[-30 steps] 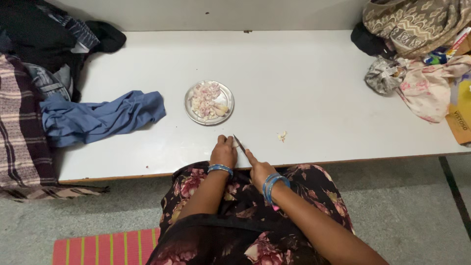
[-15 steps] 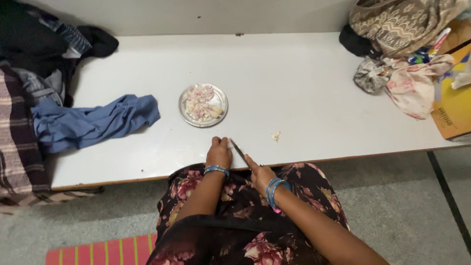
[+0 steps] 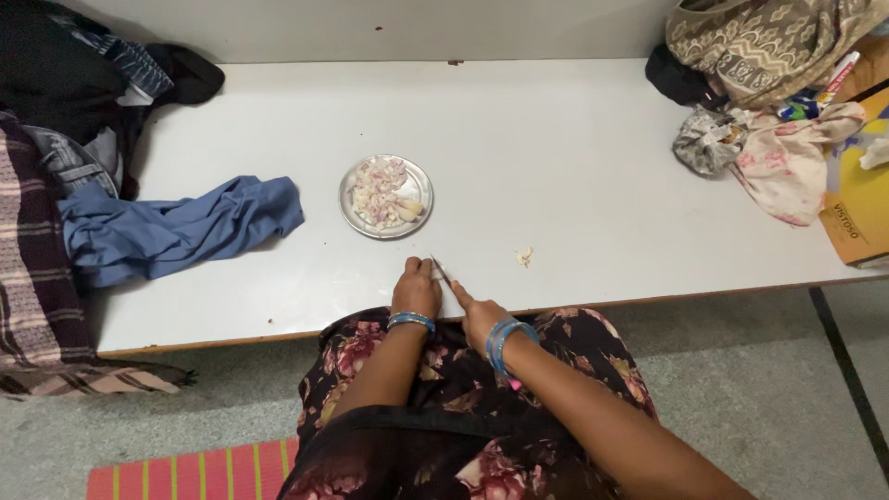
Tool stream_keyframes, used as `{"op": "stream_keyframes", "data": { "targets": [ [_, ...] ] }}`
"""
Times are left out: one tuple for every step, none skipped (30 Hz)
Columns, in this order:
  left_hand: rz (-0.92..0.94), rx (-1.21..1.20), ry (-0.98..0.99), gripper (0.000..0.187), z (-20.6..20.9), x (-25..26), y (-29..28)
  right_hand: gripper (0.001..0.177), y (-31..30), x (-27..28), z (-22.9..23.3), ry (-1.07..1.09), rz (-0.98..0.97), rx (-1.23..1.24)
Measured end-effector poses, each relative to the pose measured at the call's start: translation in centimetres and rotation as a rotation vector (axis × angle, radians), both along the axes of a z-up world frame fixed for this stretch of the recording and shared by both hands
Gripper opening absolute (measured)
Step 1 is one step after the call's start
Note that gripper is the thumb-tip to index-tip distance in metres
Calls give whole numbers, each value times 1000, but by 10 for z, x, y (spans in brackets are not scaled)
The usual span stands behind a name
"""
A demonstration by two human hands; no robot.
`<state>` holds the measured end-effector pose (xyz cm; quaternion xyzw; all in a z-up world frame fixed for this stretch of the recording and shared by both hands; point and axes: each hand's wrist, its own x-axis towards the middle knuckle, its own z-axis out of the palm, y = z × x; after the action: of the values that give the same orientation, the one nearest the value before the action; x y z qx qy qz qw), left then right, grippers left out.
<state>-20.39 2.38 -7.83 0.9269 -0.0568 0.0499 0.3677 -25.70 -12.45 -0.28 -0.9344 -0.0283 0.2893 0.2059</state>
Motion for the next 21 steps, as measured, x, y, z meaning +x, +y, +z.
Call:
{"op": "stream_keyframes", "data": {
  "targets": [
    [0,0,1,34,1,0,0,75,2,1,-3,1,0,0],
    [-3,4,10,33,1,-1,0,76,3,3,-7,-23,6,-11],
    [-5,7,18,32,1,-1,0,77,3,6,-13,-48,13,-23],
    [-4,6,18,32,0,-2,-1,77,2,3,-18,-48,14,-24],
    [7,8,5,31,0,-2,-2,77,1,-2,-23,-74,8,-20],
    [18,10,-7,31,0,-1,-3,76,-1,-7,-26,-100,2,-16],
    [21,11,-10,31,-1,0,-3,76,-4,-13,-26,-103,5,-15],
    [28,-1,-12,31,-2,1,-3,77,-9,-21,-24,-60,-10,-29],
    [31,-12,-9,32,-3,0,-2,78,-13,-28,-21,-13,-29,-44],
    [31,-11,-7,32,-5,-3,-1,78,-16,-32,-18,-12,-29,-43],
    [35,-7,9,31,-6,-3,-2,77,-19,-33,-12,-41,-67,42],
    [38,-3,25,30,-6,-3,-2,77,-20,-34,-6,-70,-106,126],
    [36,-4,15,30,-5,0,-3,77,-19,-31,0,-80,-108,126],
    [40,-12,-11,33,-5,2,-4,75,-17,-26,5,-109,-94,99],
    [51,-19,-26,36,-6,-2,-3,74,-13,-27,9,-126,-75,72],
    [56,-19,-23,36,-7,-2,-2,74,-10,-24,12,-123,-69,72],
    [48,-17,4,36,-8,-2,-1,73,-7,-19,13,-84,-86,72],
    [40,-15,32,37,-9,-3,-1,73,-5,-16,13,-45,-103,72],
    [39,-14,30,37,-9,-1,-1,73,-3,-15,13,-47,-104,74],
    [43,-7,11,38,-10,1,-2,74,-2,-13,11,-66,-49,16],
    [48,-1,-4,39,-11,0,-3,76,-1,-12,8,-80,9,-42]
  ]
}}
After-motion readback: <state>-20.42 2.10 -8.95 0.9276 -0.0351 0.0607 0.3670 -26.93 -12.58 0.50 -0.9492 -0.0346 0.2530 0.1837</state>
